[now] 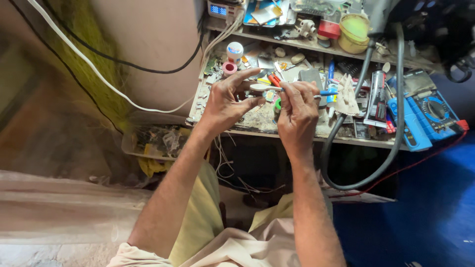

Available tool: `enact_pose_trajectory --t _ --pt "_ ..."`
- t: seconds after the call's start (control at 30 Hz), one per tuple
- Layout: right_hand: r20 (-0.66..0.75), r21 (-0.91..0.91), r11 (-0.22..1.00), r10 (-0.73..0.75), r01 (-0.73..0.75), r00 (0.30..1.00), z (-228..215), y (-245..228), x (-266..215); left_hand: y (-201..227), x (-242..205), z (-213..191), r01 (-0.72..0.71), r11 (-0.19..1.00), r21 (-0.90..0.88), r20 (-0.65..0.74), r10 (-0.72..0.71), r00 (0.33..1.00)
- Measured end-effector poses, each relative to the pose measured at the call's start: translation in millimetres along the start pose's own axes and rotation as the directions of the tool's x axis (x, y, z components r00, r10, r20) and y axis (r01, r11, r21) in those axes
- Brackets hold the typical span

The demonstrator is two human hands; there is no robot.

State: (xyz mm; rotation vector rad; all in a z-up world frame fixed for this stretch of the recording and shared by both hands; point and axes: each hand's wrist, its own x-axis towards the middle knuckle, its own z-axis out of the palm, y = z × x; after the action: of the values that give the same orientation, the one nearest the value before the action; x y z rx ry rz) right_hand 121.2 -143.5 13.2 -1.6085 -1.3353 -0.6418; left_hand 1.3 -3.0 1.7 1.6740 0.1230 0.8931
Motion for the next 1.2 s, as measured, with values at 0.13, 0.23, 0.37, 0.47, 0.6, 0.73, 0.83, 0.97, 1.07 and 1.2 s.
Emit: enact_pose_trajectory --t 0.13,0.23,0.37,0.47,0.6,0.73,0.83,0.97,1.07,1.2 --pt "-0.019 0.001 1.000 0.022 -0.022 1.000 -1.5 1.1 0.4 3.8 -0.7 2.7 -0.033 0.992 0.121 -0.015 0.035 0.999" --pt "-0.039 0.012 0.999 0.034 -0.033 0.999 -2.8 2.5 -1.9 6.2 -1.3 3.9 -0.062 0.978 0.198 -0.030 0.069 0.997" --pt "-0.070 -0.006 0.999 0.042 -0.043 0.997 -2.8 5.5 -3.9 10.7 -1.6 5.6 0.004 0.975 0.224 -0.058 0.009 0.998" --pt "-0.089 -0.055 0.998 0.027 -0.032 0.996 -4.1 10.5 -5.7 11.7 -0.9 11.1 0.040 0.959 0.279 -0.090 -0.015 0.996" --pt "-0.078 -0.075 0.996 0.041 -0.046 0.996 -4.8 9.4 -5.8 12.2 -1.4 14.3 0.025 0.953 0.303 -0.107 0.008 0.994" --pt "-0.071 -0.067 0.997 0.029 -0.034 0.997 -6.1 9.9 -6.6 3.9 -0.2 13.3 0.018 0.953 0.304 -0.119 0.019 0.993" --pt "-0.072 -0.061 0.998 0.024 -0.028 0.997 -5.6 10.4 -6.5 -3.6 1.3 11.0 0.015 0.960 0.278 -0.121 0.019 0.992" --pt "-0.074 -0.064 0.998 0.022 -0.027 0.997 -4.3 10.5 -7.3 -8.0 1.2 9.3 -0.042 0.978 0.206 -0.074 0.058 0.996" --pt "-0.076 -0.076 0.997 0.020 -0.025 0.997 -3.6 11.4 -8.5 -6.2 0.0 9.8 -0.004 0.961 0.278 -0.092 0.030 0.995" --pt "-0.086 -0.069 0.997 0.021 -0.027 0.996 -0.9 11.2 -8.2 -2.6 2.4 9.9 0.047 0.941 0.336 -0.120 -0.006 0.993"
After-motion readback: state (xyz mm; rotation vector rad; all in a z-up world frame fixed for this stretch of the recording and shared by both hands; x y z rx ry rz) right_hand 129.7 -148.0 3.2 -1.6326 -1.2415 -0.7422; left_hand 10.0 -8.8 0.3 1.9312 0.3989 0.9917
